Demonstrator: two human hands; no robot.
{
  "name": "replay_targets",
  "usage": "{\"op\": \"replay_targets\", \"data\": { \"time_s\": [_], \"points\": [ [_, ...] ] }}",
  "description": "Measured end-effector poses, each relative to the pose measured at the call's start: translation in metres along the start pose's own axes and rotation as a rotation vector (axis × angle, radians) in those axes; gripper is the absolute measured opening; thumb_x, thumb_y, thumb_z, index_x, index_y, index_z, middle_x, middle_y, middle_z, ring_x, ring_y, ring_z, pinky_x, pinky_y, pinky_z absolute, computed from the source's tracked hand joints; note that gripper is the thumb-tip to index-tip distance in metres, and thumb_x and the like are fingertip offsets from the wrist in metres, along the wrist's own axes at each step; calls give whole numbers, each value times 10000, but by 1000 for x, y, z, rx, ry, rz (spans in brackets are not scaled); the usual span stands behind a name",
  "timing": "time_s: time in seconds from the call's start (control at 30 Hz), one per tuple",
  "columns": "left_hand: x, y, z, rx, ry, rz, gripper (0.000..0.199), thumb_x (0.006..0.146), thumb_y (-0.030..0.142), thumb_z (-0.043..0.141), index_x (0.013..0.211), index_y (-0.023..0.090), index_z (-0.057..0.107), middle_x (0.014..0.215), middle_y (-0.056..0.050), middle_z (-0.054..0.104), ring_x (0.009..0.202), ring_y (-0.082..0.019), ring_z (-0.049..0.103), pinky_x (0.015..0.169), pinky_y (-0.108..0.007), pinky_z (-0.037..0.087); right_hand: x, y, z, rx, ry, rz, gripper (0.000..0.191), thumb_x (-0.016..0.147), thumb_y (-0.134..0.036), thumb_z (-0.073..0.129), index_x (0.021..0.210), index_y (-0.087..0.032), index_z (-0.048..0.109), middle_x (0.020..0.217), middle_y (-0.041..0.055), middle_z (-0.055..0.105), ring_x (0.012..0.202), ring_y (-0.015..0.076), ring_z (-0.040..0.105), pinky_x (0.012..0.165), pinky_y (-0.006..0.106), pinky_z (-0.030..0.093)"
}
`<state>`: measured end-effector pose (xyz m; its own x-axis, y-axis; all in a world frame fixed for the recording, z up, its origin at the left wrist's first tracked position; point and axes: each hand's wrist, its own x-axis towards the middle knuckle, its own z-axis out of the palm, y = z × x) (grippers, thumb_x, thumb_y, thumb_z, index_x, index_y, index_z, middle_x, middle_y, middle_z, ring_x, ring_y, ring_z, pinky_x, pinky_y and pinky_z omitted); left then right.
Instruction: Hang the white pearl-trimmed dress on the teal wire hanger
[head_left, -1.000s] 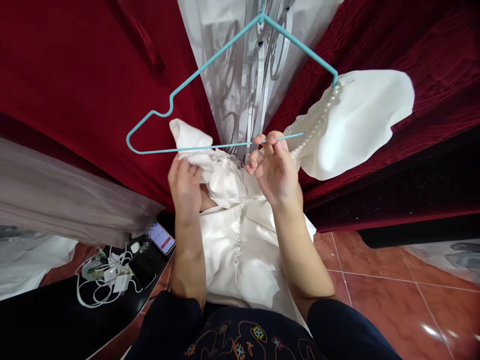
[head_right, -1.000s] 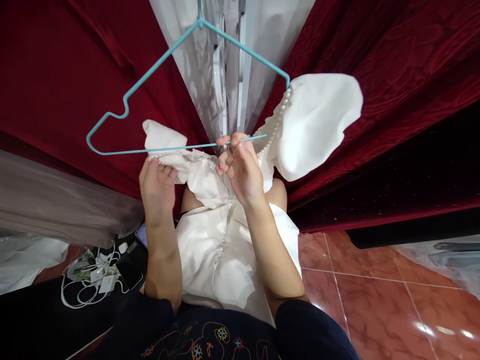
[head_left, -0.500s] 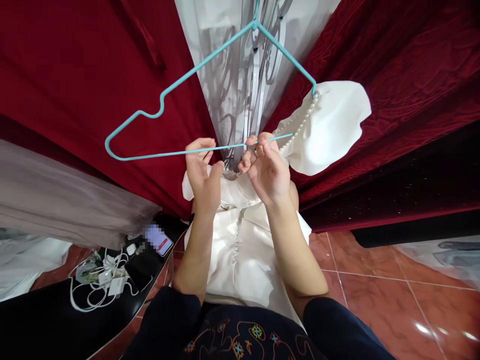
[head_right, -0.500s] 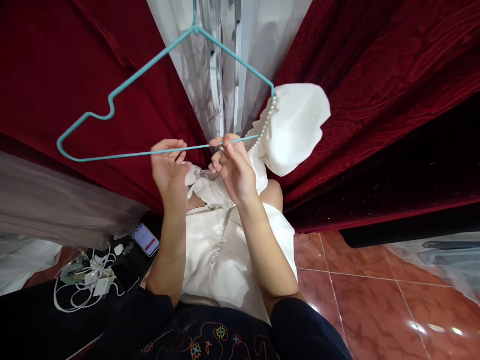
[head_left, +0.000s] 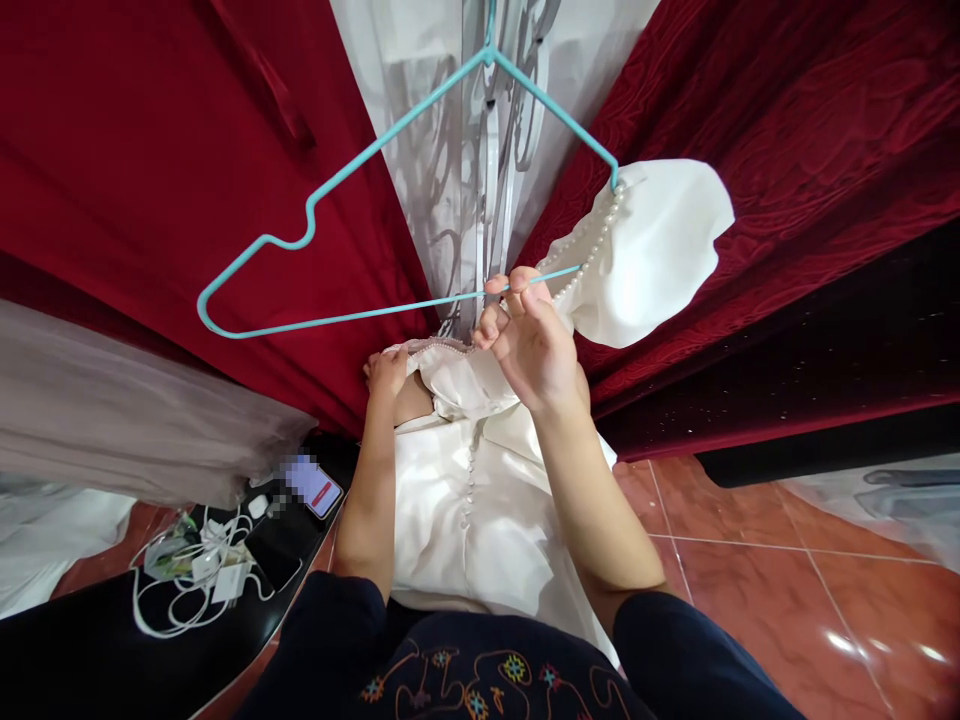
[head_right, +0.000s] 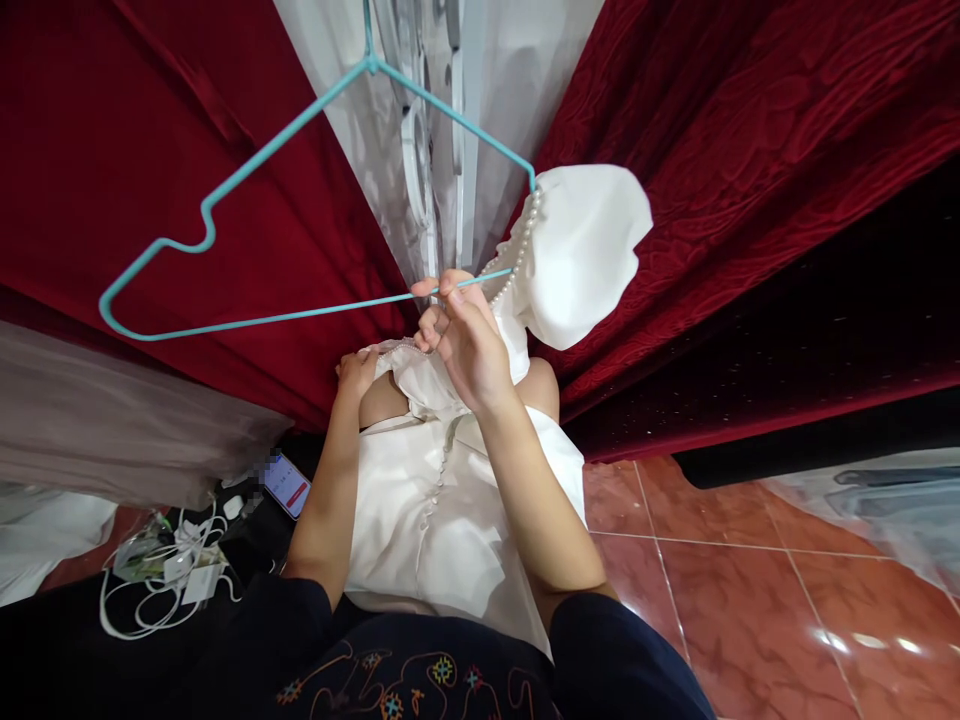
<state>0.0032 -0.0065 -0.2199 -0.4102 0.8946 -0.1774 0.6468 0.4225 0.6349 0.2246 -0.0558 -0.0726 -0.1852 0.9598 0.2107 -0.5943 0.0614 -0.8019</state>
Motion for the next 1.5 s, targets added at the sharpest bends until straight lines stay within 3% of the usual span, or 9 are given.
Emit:
{"op": "replay_targets", "data": {
  "time_s": [0.27, 0.5, 0.8, 0.9, 1.03, 1.13, 1.27, 1.37, 1.5],
  "points": [
    [2, -22, -19, -234, 53, 55, 260, 985, 248, 638, 1212, 125, 667, 1224, -113, 692, 1112, -245, 684, 985, -413, 587, 0, 1, 0, -40, 0, -26, 299, 895, -509, 589, 971, -268, 430, 1136, -20, 597, 648, 67, 447, 619, 250, 490],
    [-50, 44, -66, -851, 282, 439, 306, 847, 177, 577, 1151, 217, 573, 1161, -55, 719, 1128, -190, 709, 977, -272, 558, 2, 2, -2, -75, 35, -75, 297, 891, -505, 596, 965, -271, 429, 1134, -13, 594, 646, 73, 445, 630, 265, 495],
    [-128, 118, -84, -1375, -77, 618, 232, 982, 432, 657, 1108, 238, 650, 1108, -56, 677, 1155, -216, 670, 1032, -364, 544, 1, 7, -5, -80, 41, -131, 264, 908, -498, 597, 956, -278, 457, 1117, -30, 625, 639, 69, 459, 622, 255, 492],
    [-128, 125, -77, -1404, 37, 651, 456, 1024, 620, 505, 834, 210, 567, 808, -23, 537, 876, -186, 641, 862, -337, 556, 0, 5, -11, -7, -5, -131, 253, 881, -481, 662, 1004, -292, 547, 1104, -34, 669, 634, 64, 510, 599, 251, 496],
    [-117, 131, -79, -1273, 305, 755, 585, 1007, 685, 457, 687, 212, 326, 700, 8, 303, 666, -150, 448, 723, -315, 462, -11, -16, -22, -345, 92, -161, 256, 912, -465, 689, 1047, -249, 713, 1054, 14, 746, 594, 65, 534, 528, 244, 441],
    [-111, 131, -85, -1224, 369, 792, 605, 1007, 701, 426, 679, 218, 269, 699, 8, 245, 639, -150, 389, 677, -334, 398, -17, -42, -32, -595, 401, -526, 194, 887, -377, 745, 859, -187, 712, 782, -4, 696, 541, 49, 481, 530, 228, 388],
    [-109, 132, -88, -1262, 306, 756, 646, 965, 761, 454, 672, 222, 251, 692, 19, 202, 611, -141, 343, 621, -327, 351, -3, -70, -53, -1043, 519, -925, 472, 804, -421, 802, 1188, -189, 652, 1143, 42, 673, 1022, 166, 658, 856, 321, 524],
    [-111, 134, -87, -1281, 338, 734, 660, 945, 755, 515, 658, 221, 255, 682, 28, 193, 595, -131, 305, 594, -305, 340, 20, -74, -64, -1365, 461, -858, 540, 786, -256, 783, 1301, -184, 636, 1303, 70, 665, 1234, 233, 600, 1071, 435, 471],
    [-110, 133, -91, -1293, 334, 751, 656, 930, 710, 599, 634, 213, 290, 673, 30, 213, 597, -125, 281, 579, -275, 349, 46, -78, -69, -1220, 511, -812, 293, 838, -19, 549, 1008, -122, 765, 975, 52, 755, 883, 142, 667, 866, 310, 514]
  ]
}}
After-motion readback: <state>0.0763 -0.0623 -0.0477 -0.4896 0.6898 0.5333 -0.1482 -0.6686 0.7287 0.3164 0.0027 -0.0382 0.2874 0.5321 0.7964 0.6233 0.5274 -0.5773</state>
